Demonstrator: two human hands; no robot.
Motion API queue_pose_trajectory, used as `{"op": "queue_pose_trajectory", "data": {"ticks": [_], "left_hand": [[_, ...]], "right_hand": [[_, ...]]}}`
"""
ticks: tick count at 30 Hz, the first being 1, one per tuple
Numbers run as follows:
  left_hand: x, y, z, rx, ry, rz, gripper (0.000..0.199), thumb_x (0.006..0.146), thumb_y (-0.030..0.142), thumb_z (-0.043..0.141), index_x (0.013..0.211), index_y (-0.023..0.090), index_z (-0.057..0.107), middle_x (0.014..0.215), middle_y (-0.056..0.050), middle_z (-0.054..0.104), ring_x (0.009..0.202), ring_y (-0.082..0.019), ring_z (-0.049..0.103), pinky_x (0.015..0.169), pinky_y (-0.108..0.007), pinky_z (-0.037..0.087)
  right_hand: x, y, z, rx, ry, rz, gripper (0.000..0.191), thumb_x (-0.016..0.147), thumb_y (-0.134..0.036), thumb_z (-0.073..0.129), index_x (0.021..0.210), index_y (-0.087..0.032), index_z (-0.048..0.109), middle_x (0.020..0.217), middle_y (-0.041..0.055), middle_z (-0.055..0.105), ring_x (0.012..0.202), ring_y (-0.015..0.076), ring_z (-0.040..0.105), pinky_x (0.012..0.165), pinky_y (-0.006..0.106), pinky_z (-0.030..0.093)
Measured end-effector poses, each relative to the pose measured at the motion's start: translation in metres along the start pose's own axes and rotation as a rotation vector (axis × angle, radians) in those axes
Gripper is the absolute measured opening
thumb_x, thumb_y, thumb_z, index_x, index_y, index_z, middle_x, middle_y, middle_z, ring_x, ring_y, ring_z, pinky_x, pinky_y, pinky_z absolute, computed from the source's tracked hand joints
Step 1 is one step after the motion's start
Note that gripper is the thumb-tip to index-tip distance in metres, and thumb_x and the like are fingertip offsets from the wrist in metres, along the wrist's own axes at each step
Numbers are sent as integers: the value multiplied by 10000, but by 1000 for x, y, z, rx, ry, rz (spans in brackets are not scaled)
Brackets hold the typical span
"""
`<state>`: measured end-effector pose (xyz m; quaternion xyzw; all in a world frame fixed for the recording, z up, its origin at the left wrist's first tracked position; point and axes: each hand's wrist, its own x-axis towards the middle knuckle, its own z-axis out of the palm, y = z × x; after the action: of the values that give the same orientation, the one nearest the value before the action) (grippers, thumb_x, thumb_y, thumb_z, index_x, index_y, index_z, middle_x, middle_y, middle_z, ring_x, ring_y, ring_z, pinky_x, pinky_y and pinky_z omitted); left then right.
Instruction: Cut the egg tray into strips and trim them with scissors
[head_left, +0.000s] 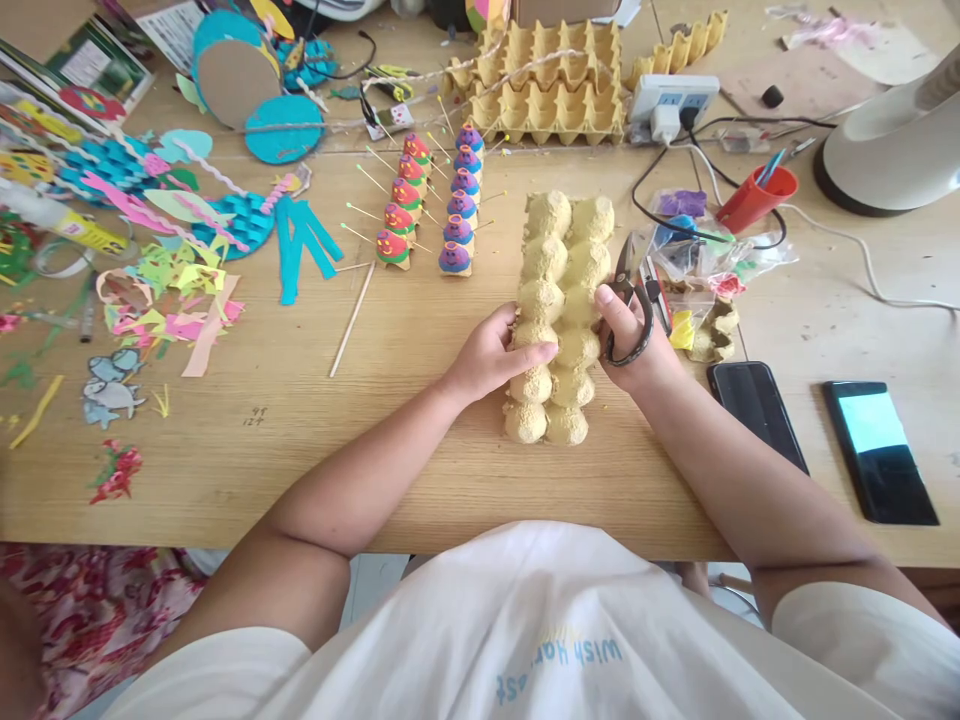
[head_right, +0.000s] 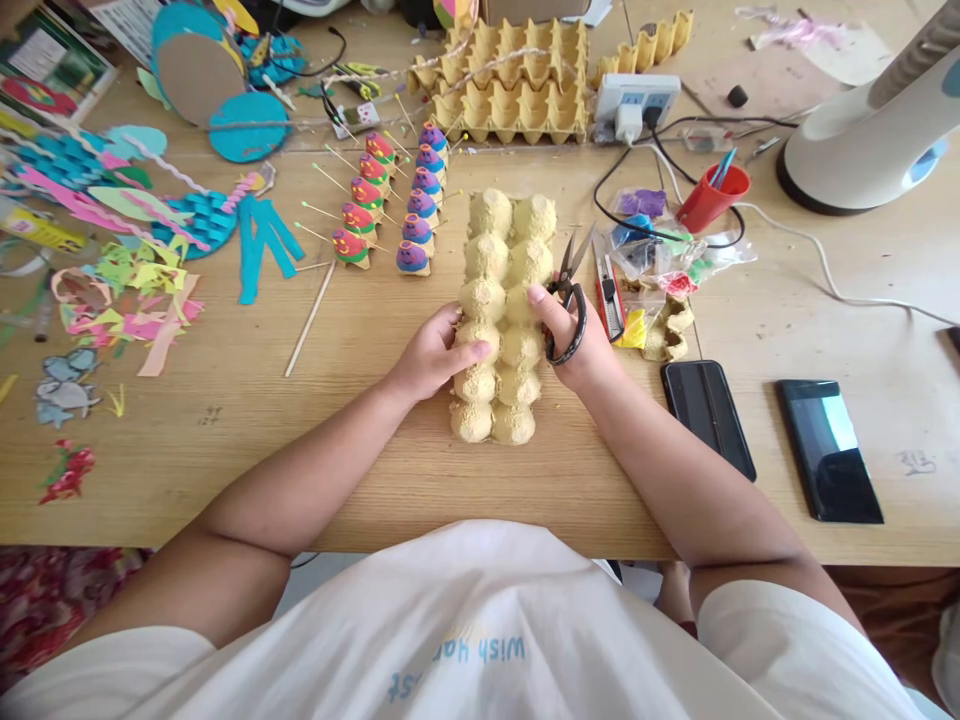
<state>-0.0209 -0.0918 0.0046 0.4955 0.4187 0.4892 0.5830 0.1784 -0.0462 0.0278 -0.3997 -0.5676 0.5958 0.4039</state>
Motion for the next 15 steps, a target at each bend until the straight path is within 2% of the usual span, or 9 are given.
{"op": "queue_pose_trajectory", "data": {"ticks": [2,6,11,15], "left_hand": [[1,0,-2,23,-8,-7,668,768,617,872,1249,198,672,1260,-107,763,1174,-259,721,987,-346,566],[7,-2,-4,-68,98,51,679,799,719,789,1229,209,661,1250,-103,767,1191,-270,720,1002,-368,573],[7,-3,-1,-70,125,29,630,778,584,875,1249,235,643,1252,-76,766,1160,-244,725,965,-338,584],[4,-4,-2,-43,145,4,619,769,561,889,1228,217,655,1208,-73,775,1120,-233,729,934,-320,588]], "right_hand": [[-2,-5,3,48,-3,2,709,789,-830,726,1315,-362,643,1288,44,777,1245,330,712,960,509,642],[-6,-8,6,77,-10,8,675,753,-760,819,1268,-348,672,1272,37,788,1247,337,714,1032,528,623],[-9,-5,7,28,-2,-13,692,679,-737,901,1193,-333,675,1235,44,798,1211,332,729,1057,526,616],[-11,-5,9,74,-31,9,685,657,-663,954,1177,-334,652,1246,43,794,1198,328,740,1038,517,633]]}}
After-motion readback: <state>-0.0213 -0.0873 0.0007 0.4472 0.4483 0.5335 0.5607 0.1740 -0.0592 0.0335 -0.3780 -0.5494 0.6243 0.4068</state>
